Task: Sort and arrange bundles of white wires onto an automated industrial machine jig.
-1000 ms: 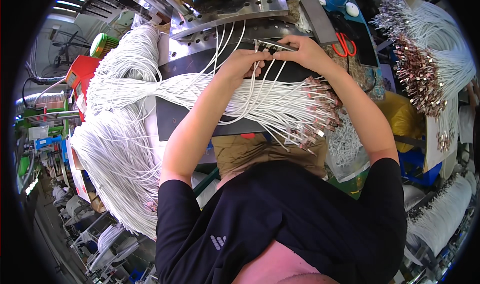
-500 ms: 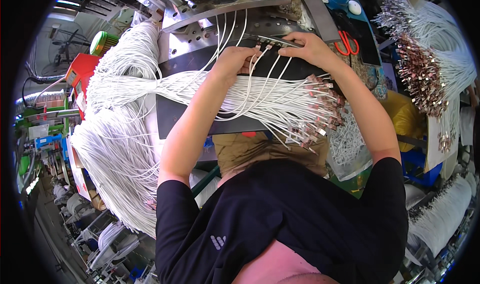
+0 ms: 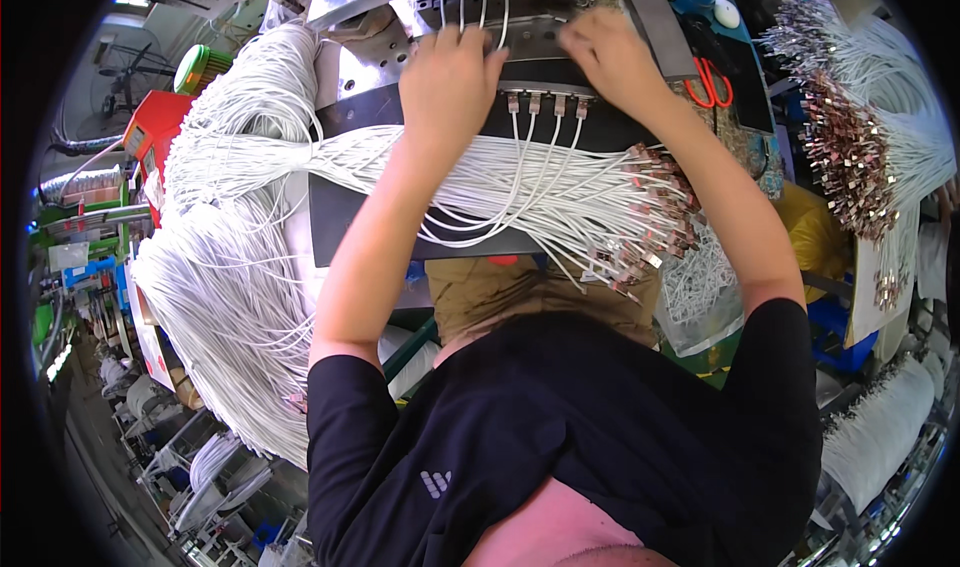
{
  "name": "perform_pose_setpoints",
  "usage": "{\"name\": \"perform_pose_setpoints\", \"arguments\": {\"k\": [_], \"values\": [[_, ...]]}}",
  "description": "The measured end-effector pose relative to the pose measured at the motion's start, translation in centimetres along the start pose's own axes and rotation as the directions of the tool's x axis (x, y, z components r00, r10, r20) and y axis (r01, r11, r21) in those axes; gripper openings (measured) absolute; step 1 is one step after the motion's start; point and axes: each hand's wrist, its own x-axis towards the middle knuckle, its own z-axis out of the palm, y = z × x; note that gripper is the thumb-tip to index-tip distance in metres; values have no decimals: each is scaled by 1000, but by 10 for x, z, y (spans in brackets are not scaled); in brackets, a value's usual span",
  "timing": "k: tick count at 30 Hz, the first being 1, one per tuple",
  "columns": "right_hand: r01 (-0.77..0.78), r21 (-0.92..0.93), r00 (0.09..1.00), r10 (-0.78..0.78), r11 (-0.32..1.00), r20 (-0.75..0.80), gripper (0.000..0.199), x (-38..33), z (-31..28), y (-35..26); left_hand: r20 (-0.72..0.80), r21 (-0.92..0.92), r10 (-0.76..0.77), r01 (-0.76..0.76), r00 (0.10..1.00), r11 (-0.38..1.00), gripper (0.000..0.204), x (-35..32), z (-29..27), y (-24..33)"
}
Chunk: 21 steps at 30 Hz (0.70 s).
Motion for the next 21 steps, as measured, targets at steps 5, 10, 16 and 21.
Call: {"name": "perform_pose_setpoints", "arguments": {"k": [5, 10, 16, 21], "values": [[-28, 27, 966, 34, 999, -257, 31, 78, 72, 22, 242, 26, -18, 12, 970, 1000, 29, 18, 51, -36], [-28, -191, 969, -20, 981, -245, 38, 118, 98, 69, 492, -7, -9, 15, 871, 1000, 27, 36, 57, -44], [-74, -153, 992, 57, 985, -110, 40, 130, 74, 58, 284, -217, 315, -260, 906, 941, 11, 24, -13, -15], [-218, -14, 976, 218, 976, 15, 39, 104, 88, 61, -133, -143, -229, 210, 964, 967, 27, 31, -99, -168]]}}
